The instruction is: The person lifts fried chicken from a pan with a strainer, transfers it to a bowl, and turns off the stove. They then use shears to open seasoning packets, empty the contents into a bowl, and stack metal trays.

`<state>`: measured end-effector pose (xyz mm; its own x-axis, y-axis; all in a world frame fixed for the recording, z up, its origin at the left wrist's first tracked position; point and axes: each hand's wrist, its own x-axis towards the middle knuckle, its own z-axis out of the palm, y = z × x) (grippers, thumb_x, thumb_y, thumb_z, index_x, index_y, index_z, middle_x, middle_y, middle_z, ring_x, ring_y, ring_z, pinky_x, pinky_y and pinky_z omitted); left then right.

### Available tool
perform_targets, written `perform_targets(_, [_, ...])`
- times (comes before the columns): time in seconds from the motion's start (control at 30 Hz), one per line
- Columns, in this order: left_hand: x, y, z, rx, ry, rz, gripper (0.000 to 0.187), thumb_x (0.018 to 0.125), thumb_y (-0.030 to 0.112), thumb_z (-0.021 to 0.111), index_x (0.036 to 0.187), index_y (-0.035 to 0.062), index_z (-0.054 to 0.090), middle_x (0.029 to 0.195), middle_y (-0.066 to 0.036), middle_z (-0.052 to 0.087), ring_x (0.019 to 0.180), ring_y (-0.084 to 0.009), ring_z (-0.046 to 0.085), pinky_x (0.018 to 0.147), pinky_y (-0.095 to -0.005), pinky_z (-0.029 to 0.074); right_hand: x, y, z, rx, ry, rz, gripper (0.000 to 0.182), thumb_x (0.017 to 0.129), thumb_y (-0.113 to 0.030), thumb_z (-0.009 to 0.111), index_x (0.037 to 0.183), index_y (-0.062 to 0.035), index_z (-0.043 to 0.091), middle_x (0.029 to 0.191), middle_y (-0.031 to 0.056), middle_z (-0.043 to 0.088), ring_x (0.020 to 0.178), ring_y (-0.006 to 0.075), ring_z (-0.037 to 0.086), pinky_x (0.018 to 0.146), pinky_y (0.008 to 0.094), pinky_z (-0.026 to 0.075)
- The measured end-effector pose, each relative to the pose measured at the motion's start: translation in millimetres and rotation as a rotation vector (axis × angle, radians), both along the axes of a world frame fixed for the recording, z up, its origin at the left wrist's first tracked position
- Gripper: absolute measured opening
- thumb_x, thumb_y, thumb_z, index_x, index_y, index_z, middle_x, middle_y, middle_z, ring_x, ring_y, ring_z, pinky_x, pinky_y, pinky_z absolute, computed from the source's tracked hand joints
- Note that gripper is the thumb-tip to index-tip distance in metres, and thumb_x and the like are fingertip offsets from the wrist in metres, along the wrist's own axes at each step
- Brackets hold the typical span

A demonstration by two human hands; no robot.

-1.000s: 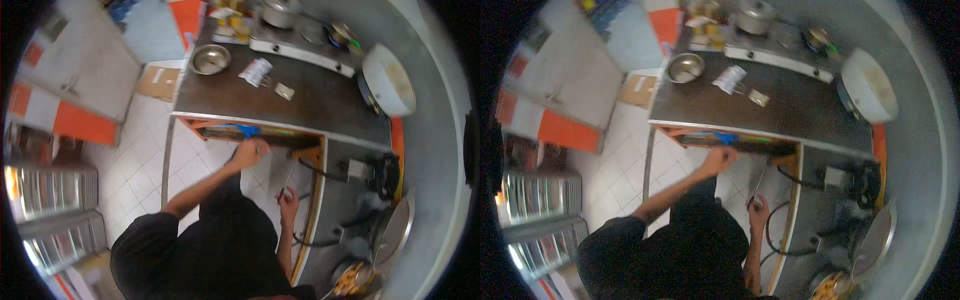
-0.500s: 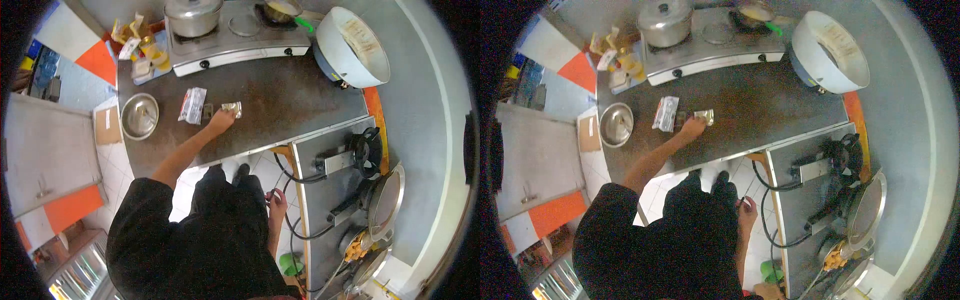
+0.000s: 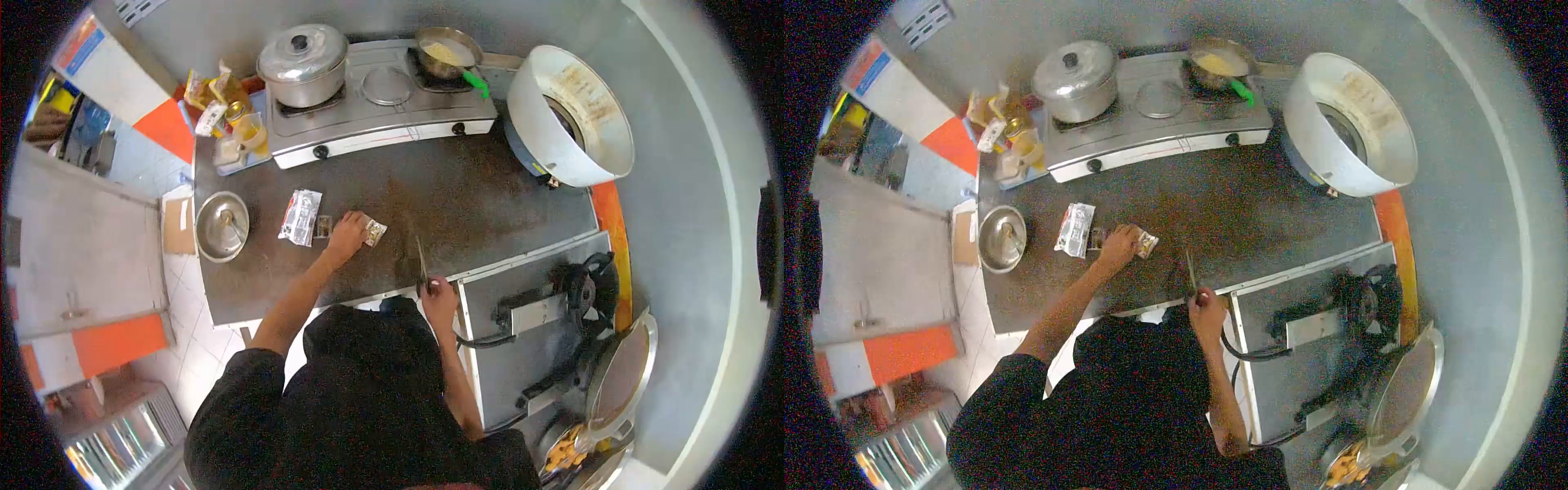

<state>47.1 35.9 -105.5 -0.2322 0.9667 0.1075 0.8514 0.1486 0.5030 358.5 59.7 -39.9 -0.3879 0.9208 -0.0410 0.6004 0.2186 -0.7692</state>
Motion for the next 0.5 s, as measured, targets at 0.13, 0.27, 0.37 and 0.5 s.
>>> perform_targets(0.13, [25.4,1.8,-5.5,-0.013,-0.218,0.453,0.07,0.068,0.011,0.077,0.129,-0.0008,0.044,0.121,-0.026,0.053,0.11,-0.0434,0.056,0.089,-0.0503,0.049,-25.8,59.4,-21.1,0.247,-0.288,0.241,0.041,0.082,-0.016,0.071,0.119,-0.0015,0.059,0.11,0.0213,0.063,0.097,0.0378,0.063,0.082,0.045,0.051])
perform_targets(0.27, [41.9,-3.4,5.7,-0.003,-0.493,0.602,0.06,0.065,0.009,0.078,0.118,-0.0028,0.055,0.089,-0.02,0.068,0.078,-0.0336,0.068,0.068,-0.0408,0.055,-67.1,66.6,-1.7,0.402,0.002,0.361,0.04,0.082,-0.015,0.07,0.119,-0.0051,0.061,0.113,0.0171,0.061,0.105,0.0376,0.057,0.089,0.0446,0.048])
perform_targets(0.37, [62.9,-3.4,56.6,-0.102,-0.998,0.764,0.058,0.068,0.009,0.079,0.119,-0.0052,0.056,0.085,-0.013,0.068,0.07,-0.02,0.068,0.057,-0.0307,0.054,-93.5,48.1,43.2,0.406,0.016,0.687,0.039,0.081,-0.014,0.07,0.118,-0.0064,0.061,0.111,0.0144,0.061,0.104,0.035,0.057,0.091,0.0433,0.046])
perform_targets(0.5, [58.8,-34.8,88.4,0.012,-1.441,0.886,0.052,0.077,0.004,0.075,0.123,-0.0055,0.055,0.083,-0.006,0.065,0.066,-0.0104,0.061,0.052,-0.0225,0.049,-109.0,44.1,-8.0,0.305,0.175,0.693,0.022,0.08,-0.011,0.07,0.102,-0.0074,0.069,0.106,0.0098,0.063,0.101,0.0326,0.056,0.087,0.0435,0.047])
